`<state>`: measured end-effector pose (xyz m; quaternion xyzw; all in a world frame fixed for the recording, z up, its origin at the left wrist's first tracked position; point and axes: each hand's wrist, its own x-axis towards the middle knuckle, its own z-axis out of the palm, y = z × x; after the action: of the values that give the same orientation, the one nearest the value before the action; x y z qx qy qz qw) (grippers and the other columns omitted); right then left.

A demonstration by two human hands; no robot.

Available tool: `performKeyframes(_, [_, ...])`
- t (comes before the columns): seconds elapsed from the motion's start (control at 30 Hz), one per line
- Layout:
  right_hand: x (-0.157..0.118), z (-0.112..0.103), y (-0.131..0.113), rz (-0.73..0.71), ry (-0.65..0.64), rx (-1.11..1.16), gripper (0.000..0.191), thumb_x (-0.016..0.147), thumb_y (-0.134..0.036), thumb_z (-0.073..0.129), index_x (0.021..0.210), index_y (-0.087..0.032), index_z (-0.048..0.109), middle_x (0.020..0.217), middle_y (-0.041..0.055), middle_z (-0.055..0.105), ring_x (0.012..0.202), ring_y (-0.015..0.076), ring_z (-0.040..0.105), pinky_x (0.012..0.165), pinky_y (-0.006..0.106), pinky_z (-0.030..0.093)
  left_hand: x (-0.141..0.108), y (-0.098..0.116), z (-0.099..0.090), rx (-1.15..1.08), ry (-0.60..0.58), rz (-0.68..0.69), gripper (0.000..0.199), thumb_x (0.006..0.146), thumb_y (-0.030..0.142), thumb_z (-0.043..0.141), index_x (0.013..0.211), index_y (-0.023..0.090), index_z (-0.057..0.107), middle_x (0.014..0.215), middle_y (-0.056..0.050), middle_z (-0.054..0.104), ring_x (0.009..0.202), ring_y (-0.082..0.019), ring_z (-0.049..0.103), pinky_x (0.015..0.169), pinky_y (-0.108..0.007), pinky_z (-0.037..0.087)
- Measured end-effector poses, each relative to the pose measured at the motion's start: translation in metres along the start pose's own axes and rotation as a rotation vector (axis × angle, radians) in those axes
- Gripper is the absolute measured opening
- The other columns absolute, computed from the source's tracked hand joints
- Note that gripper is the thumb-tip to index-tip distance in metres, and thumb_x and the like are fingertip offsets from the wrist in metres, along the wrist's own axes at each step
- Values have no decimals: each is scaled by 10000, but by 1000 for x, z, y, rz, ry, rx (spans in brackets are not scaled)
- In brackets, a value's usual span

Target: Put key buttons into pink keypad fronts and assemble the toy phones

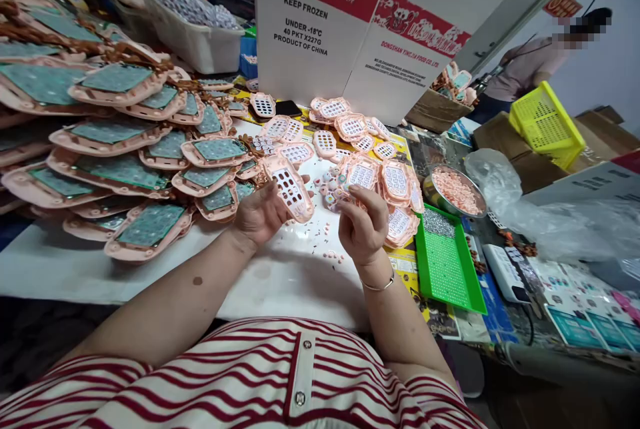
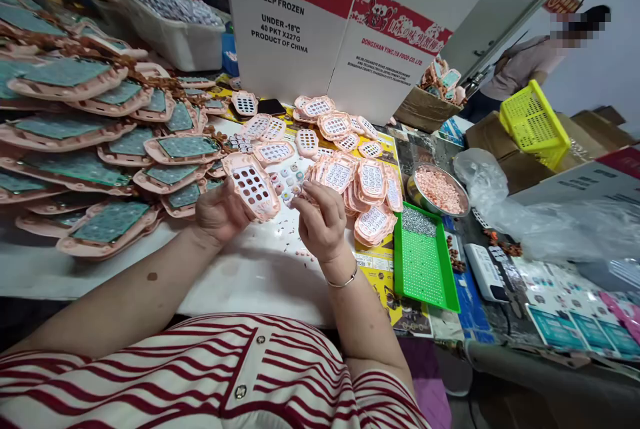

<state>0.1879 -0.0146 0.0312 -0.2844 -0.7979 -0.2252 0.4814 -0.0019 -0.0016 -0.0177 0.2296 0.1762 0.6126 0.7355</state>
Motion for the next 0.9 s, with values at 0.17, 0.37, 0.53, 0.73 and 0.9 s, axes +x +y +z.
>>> performKeyframes(0.17, [-1, 2, 6, 22, -31, 53, 325, 863, -10, 555, 1049, -271, 615, 1066, 33, 676, 1042, 181, 664, 846, 357, 596, -2, 1, 4, 13, 5, 21, 735, 722, 450, 782, 1355, 145, 566, 1303, -157, 664, 1343, -380, 511, 1077, -539, 464])
performKeyframes(0.37, [-3, -6, 7, 50, 47, 33, 339, 848, -27, 599, 1055, -289, 657, 1161, 39, 600, 1050, 178, 641, 815, 331, 586, -4, 2, 1, 31, -9, -32, 756, 708, 450, 796, 1368, 164, 561, 1296, -150, 670, 1308, -394, 543, 1071, -567, 462])
performKeyframes(0.53, [-11, -7, 7, 141, 35, 80, 487, 860, -17, 565, 1226, -338, 570, 1050, 18, 639, 954, 160, 651, 789, 323, 561, -5, 0, 0, 38, 12, -13, 705, 700, 439, 796, 1329, 193, 596, 1293, -137, 673, 1320, -389, 535, 1064, -562, 472])
performKeyframes(0.73, [-15, -7, 5, 115, 6, 135, 515, 885, -63, 546, 1305, -351, 469, 996, 24, 686, 908, 184, 683, 762, 360, 583, -5, -1, -1, 53, 14, -17, 693, 706, 444, 777, 1326, 192, 597, 1267, -156, 681, 1302, -399, 547, 1036, -567, 488])
performKeyframes(0.9, [12, -17, 10, 501, -200, 501, 161, 921, -221, 600, 1047, -281, 681, 953, 34, 695, 880, 173, 664, 785, 365, 574, -5, 2, 0, 43, -63, -57, 727, 658, 466, 821, 1297, 184, 618, 1253, -158, 685, 1226, -398, 604, 1017, -568, 494])
